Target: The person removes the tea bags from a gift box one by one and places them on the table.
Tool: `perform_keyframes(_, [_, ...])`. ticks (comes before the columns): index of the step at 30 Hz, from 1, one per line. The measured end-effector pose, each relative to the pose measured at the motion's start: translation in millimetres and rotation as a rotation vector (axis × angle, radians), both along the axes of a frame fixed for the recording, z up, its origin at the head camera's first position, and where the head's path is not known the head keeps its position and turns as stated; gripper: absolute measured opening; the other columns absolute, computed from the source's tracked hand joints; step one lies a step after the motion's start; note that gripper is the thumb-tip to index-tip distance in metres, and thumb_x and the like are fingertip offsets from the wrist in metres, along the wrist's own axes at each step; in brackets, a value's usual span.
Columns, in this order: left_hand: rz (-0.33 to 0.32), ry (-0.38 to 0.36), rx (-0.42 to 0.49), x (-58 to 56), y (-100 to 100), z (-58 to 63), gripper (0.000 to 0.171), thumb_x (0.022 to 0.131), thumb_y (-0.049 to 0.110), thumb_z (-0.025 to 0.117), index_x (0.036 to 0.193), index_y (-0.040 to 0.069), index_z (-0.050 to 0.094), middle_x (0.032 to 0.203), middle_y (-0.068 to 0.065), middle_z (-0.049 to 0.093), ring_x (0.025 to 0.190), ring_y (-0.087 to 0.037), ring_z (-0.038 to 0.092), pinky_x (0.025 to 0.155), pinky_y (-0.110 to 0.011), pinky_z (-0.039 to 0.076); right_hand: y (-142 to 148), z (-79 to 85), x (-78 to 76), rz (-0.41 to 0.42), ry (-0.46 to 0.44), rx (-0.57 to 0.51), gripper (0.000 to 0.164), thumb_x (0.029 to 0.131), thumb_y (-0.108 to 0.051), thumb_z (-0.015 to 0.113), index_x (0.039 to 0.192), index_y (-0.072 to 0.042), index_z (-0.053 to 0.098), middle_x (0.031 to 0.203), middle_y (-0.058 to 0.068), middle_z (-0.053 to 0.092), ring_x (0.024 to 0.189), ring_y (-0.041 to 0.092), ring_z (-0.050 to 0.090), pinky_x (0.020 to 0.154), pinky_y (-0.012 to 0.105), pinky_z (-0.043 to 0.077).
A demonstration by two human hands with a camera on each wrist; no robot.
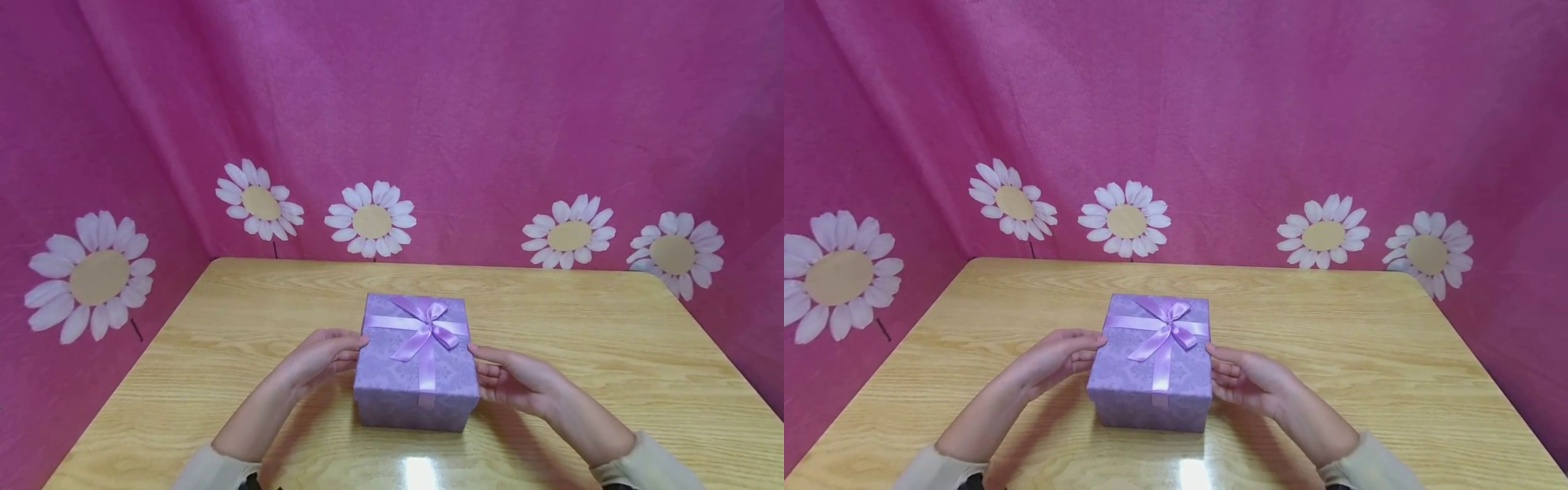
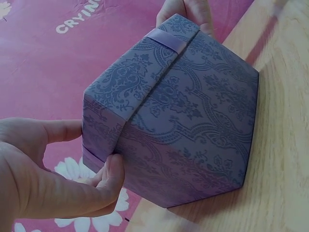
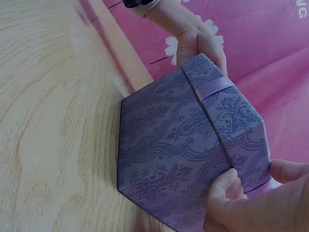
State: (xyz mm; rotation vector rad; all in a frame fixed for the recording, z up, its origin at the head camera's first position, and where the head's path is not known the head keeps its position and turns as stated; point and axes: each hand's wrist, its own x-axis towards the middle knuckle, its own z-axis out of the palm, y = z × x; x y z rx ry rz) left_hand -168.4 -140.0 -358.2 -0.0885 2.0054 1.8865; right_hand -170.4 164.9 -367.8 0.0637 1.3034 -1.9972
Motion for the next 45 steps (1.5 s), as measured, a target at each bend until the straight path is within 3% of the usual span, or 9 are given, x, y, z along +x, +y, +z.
perform_keyframes(9, [-0.003, 0.042, -0.003, -1.5, -1.3, 11.3, 0.044, 0.094, 0.018, 0.056, 0.122, -0.015, 0.049, 0.107, -0.010, 0.064, 0.090, -0.009, 0.063, 0.098, -0.032, 0.055, 0.5, 11.8, -1.5, 0.019, 0.036, 0.006, 0.010, 0.097, -0.024, 0.056, 0.095, -0.016, 0.062, 0.093, -0.003, 0.069, 0.091, 0.010, 0.064, 0.086, 0.025, 0.057])
perform_keyframes(23, [-0.023, 0.084, -0.080, -12.5, -2.0, 44.7, 0.053, 0.095, 0.030, 0.057, 0.129, -0.009, 0.047, 0.124, -0.018, 0.058, 0.103, -0.017, 0.062, 0.106, -0.038, 0.051, 6.0, 36.5, -12.9, 0.028, 0.085, -0.011, 0.014, 0.099, -0.026, 0.052, 0.099, -0.016, 0.063, 0.095, -0.002, 0.070, 0.092, 0.010, 0.066, 0.086, 0.026, 0.057])
perform_keyframes(30, [-0.026, 0.104, -0.059, -16.9, -0.1, 53.1, 0.050, 0.096, 0.027, 0.055, 0.128, -0.010, 0.047, 0.119, -0.016, 0.059, 0.095, -0.013, 0.062, 0.104, -0.035, 0.052, 8.2, 48.6, -16.5, 0.023, 0.084, -0.031, 0.013, 0.099, -0.024, 0.053, 0.098, -0.016, 0.063, 0.095, -0.002, 0.070, 0.092, 0.011, 0.066, 0.087, 0.027, 0.057])
perform_keyframes(37, [-0.032, 0.114, -0.075, -16.3, -2.5, 60.3, 0.053, 0.096, 0.030, 0.055, 0.132, -0.007, 0.045, 0.125, -0.018, 0.057, 0.101, -0.016, 0.062, 0.107, -0.038, 0.050, 7.6, 57.3, -16.8, -0.004, 0.070, -0.003, 0.013, 0.098, -0.025, 0.055, 0.101, -0.015, 0.063, 0.097, -0.001, 0.069, 0.094, 0.012, 0.065, 0.088, 0.027, 0.057])
perform_keyframes(45, [-0.033, 0.163, -0.058, -15.7, -9.8, 68.6, 0.054, 0.097, 0.029, 0.053, 0.135, -0.007, 0.042, 0.127, -0.017, 0.056, 0.099, -0.011, 0.062, 0.106, -0.034, 0.051, -0.4, 69.3, -21.4, 0.013, 0.091, -0.034, 0.012, 0.099, -0.022, 0.053, 0.100, -0.014, 0.062, 0.096, 0.000, 0.070, 0.093, 0.012, 0.066, 0.087, 0.027, 0.057])
